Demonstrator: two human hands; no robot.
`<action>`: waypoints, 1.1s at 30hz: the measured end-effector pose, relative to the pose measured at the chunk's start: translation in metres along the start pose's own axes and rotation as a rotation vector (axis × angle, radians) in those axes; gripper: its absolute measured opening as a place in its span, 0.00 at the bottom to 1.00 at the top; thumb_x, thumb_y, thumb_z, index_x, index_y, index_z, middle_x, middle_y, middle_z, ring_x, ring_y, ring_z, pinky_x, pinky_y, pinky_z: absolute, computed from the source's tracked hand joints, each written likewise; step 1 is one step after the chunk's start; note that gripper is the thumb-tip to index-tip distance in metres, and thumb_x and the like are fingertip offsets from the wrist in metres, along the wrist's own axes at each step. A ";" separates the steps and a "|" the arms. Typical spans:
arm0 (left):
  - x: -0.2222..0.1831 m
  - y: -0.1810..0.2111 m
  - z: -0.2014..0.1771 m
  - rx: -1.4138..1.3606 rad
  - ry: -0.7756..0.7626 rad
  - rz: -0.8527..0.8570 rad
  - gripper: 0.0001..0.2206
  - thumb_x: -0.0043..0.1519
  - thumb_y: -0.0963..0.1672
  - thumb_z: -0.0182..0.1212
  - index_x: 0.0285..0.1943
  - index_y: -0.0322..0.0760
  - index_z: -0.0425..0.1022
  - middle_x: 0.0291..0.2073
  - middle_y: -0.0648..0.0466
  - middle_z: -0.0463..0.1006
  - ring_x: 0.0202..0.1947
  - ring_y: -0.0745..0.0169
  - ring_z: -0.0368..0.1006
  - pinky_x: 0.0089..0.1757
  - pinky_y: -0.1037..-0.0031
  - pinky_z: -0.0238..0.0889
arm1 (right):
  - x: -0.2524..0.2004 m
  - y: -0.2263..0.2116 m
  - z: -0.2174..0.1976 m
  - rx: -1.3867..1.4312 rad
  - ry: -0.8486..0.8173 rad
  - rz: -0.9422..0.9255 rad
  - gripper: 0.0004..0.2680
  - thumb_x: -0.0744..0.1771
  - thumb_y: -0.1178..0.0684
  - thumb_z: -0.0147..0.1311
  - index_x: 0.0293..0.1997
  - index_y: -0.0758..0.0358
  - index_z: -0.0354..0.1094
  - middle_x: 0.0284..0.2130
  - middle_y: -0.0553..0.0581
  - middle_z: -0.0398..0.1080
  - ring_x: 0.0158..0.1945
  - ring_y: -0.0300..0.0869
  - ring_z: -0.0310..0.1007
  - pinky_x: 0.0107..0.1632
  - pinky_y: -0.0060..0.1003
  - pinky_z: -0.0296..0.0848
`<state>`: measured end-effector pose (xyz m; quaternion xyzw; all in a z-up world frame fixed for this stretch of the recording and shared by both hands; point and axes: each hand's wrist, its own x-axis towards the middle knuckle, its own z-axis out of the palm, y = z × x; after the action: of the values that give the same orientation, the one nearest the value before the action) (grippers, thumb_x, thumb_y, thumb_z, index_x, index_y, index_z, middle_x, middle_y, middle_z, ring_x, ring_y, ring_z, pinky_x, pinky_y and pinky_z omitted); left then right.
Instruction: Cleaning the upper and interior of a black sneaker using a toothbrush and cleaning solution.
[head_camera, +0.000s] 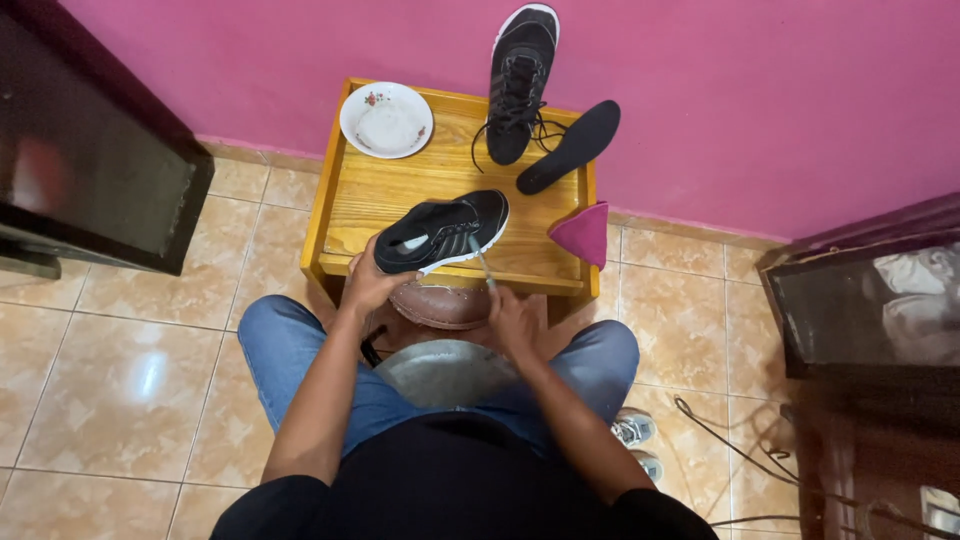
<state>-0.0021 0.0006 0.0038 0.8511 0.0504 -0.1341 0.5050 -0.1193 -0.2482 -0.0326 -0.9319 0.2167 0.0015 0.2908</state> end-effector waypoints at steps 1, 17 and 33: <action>-0.002 0.002 0.001 0.001 -0.004 0.001 0.46 0.32 0.53 0.84 0.66 0.65 0.68 0.53 0.52 0.78 0.62 0.53 0.70 0.64 0.69 0.56 | -0.007 0.002 -0.001 0.000 0.002 0.004 0.14 0.72 0.39 0.45 0.47 0.53 0.76 0.30 0.70 0.77 0.40 0.65 0.80 0.45 0.59 0.78; -0.004 0.001 -0.002 -0.015 -0.012 -0.014 0.47 0.33 0.53 0.84 0.67 0.64 0.67 0.55 0.49 0.77 0.63 0.50 0.68 0.65 0.68 0.53 | -0.007 -0.018 0.026 0.222 -0.045 0.085 0.15 0.72 0.44 0.42 0.44 0.63 0.74 0.34 0.71 0.77 0.46 0.66 0.78 0.49 0.59 0.75; -0.002 0.004 0.003 -0.029 0.008 0.035 0.41 0.39 0.51 0.81 0.67 0.54 0.69 0.54 0.41 0.78 0.61 0.41 0.70 0.64 0.60 0.58 | 0.064 0.009 0.021 0.102 -0.065 0.074 0.15 0.70 0.41 0.44 0.45 0.61 0.75 0.37 0.72 0.78 0.50 0.65 0.77 0.53 0.60 0.74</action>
<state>-0.0034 -0.0043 0.0063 0.8451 0.0394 -0.1212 0.5193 -0.0623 -0.2699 -0.0632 -0.9067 0.2413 0.0315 0.3445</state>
